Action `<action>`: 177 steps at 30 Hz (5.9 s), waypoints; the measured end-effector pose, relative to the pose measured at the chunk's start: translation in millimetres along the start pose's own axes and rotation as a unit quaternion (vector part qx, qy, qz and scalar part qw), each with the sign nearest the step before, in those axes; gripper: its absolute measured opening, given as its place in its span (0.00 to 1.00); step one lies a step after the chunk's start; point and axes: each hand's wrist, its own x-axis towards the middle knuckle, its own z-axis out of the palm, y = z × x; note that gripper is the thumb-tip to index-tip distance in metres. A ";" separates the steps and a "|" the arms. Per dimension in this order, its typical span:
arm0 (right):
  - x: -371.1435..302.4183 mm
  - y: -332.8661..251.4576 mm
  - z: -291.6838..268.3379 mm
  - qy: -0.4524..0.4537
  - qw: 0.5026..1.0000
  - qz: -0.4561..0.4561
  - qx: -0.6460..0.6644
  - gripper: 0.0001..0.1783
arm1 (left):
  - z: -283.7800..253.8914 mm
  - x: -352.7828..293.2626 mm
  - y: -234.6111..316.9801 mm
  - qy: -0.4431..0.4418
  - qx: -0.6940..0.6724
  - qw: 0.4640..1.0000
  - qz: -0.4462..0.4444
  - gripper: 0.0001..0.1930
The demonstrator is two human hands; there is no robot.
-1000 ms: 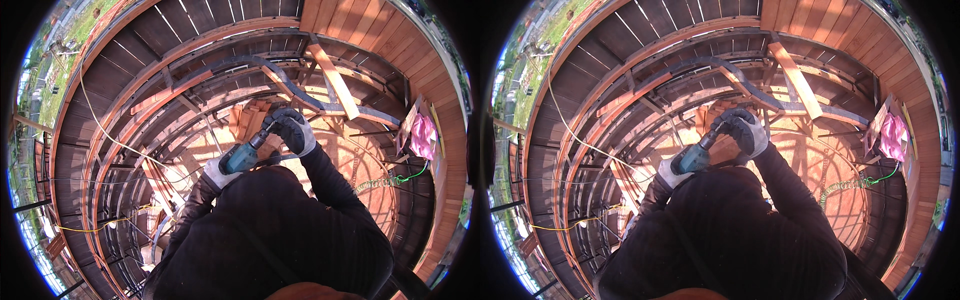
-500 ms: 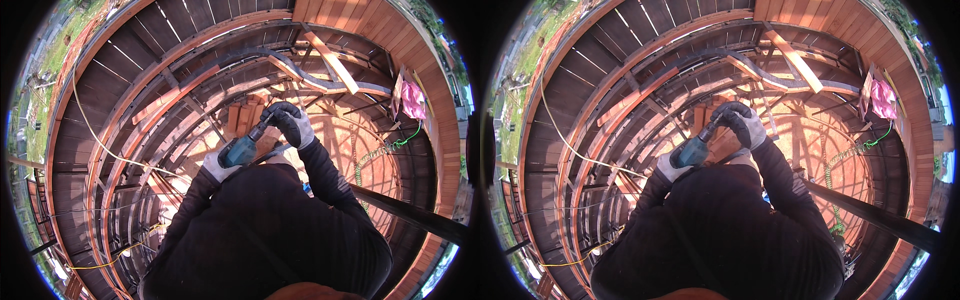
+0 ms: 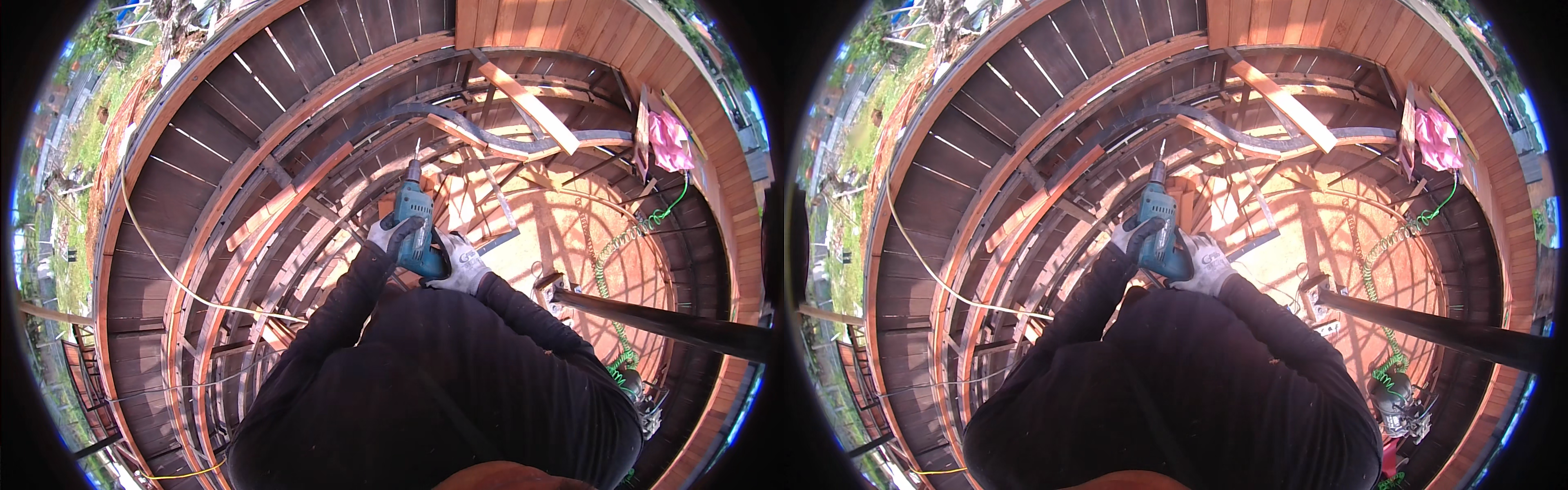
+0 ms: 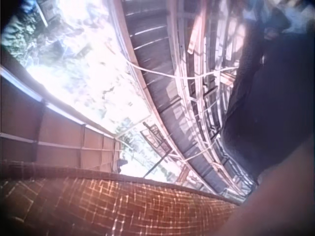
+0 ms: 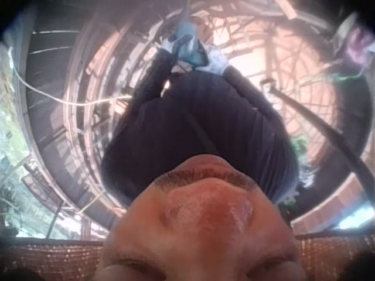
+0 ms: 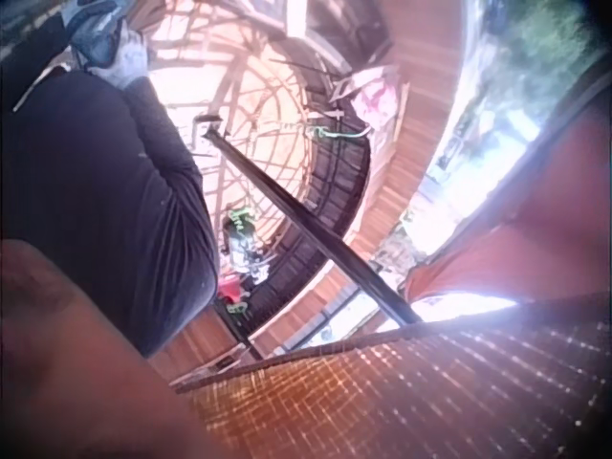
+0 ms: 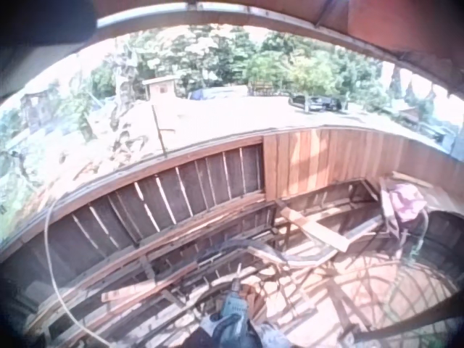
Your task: The person uses a corded drill to fasten curved wooden pieces to a circular wooden frame. They repeatedly position the wood, drill screws, and reposition the pieces along the frame's circumference.
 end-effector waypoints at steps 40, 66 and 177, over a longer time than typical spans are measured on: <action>67.6 5.7 17.3 0.031 0.979 0.189 -0.066 0.39 | -17.7 120.9 6.5 -0.074 0.059 0.995 -0.032 0.22; 80.2 6.4 16.4 0.006 0.979 0.201 -0.026 0.38 | -30.9 138.6 1.9 -0.061 0.177 0.982 0.000 0.20; 320.9 196.0 -144.3 0.005 0.989 -0.072 0.128 0.17 | -16.2 -90.3 -100.2 0.543 0.196 0.808 0.121 0.22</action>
